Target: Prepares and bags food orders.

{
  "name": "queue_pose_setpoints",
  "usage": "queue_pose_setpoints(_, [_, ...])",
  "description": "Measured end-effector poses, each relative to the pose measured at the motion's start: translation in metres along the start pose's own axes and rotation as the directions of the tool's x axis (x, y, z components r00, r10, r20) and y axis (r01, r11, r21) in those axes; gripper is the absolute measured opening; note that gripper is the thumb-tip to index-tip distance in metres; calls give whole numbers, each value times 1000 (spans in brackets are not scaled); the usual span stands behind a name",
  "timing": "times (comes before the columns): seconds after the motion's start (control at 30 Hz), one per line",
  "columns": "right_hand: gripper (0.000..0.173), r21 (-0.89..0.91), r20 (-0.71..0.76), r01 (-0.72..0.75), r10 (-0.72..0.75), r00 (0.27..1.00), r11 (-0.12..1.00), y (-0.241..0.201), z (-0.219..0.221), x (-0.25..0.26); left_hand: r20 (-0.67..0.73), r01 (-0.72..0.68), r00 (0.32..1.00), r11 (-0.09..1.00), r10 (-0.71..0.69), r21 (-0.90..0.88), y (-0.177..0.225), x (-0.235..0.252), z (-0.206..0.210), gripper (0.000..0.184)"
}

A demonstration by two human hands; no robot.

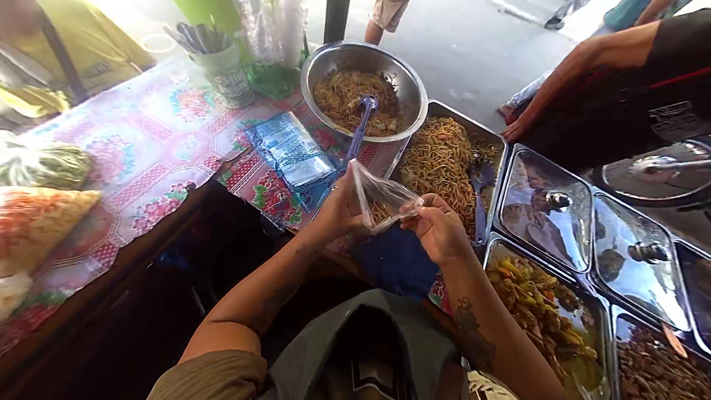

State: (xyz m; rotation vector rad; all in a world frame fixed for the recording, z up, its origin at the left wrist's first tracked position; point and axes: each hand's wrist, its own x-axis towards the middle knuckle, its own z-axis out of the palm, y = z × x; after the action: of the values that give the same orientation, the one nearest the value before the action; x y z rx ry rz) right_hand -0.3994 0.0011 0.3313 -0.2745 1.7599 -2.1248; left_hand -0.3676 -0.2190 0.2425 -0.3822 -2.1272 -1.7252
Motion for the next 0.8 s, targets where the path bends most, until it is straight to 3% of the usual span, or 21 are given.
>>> queue_pose_setpoints(0.03, [25, -56, 94, 35, -30, 995, 998, 4, -5, -1, -23, -56, 998, 998, 56, 1, 3, -1, -4, 124])
queue_pose_setpoints(0.07, [49, -190, 196, 81, -43, 980, 978, 6, -9, -1, -53, -96, 994, 995, 96, -14, 8, -2, -7, 118])
queue_pose_setpoints(0.1, [75, -389, 273, 138, -30, 962, 911, 5, -11, -1, -80, -131, 988, 991, 129, -21, 11, -3, -8, 105])
queue_pose_setpoints(0.13, [90, -595, 302, 189, -1, 953, 781, 3, -10, 0, -105, -167, 981, 986, 165, -6, 15, -3, -9, 81])
queue_pose_setpoints(0.17, [89, -742, 306, 225, 21, 952, 632, 0, -6, -1, -137, -213, 967, 977, 215, 31, 19, -1, -9, 51])
queue_pose_setpoints(0.2, [72, -819, 318, 274, 2, 948, 504, -2, -3, -1, -146, -250, 955, 966, 257, 64, 22, 1, -11, 25])
queue_pose_setpoints(0.27, [20, -810, 392, 469, -271, 879, 351, 2, -9, 3, -138, -308, 939, 948, 316, 82, 36, 11, -17, 10])
queue_pose_setpoints(0.33, [14, -715, 374, 577, -482, 792, 395, -11, -15, 5, -130, -362, 921, 930, 367, 61, 65, 26, -23, 8])
queue_pose_setpoints(0.4, [6, -554, 331, 630, -551, 766, 543, -33, -18, 0, -86, -409, 906, 910, 414, 67, 101, 41, -23, 8])
queue_pose_setpoints(0.47, [17, -445, 299, 611, -534, 791, 654, -56, -16, -10, -9, -478, 877, 874, 481, 87, 137, 57, -13, 8])
queue_pose_setpoints(0.57, [46, -492, 338, 490, -360, 869, 720, -86, -6, -28, 125, -578, 813, 813, 568, 67, 172, 70, 17, 10])
queue_pose_setpoints(0.63, [30, -459, 350, 488, -354, 867, 743, -99, -2, -40, 150, -566, 819, 823, 554, 51, 181, 70, 35, 12])
queue_pose_setpoints(0.67, [22, -430, 371, 516, -375, 849, 741, -104, -6, -45, 163, -525, 841, 851, 516, 19, 182, 69, 41, 25])
queue_pose_setpoints(0.73, [12, -404, 396, 584, -441, 806, 704, -110, -19, -51, 328, -338, 874, 933, 360, -123, 177, 71, 49, 81])
queue_pose_setpoints(0.77, [12, -406, 394, 603, -464, 793, 687, -111, -29, -53, 461, -172, 844, 953, 274, -251, 170, 71, 55, 97])
queue_pose_setpoints(0.8, [13, -419, 367, 607, -486, 793, 675, -111, -36, -57, 578, 28, 792, 934, 196, -355, 165, 67, 64, 89])
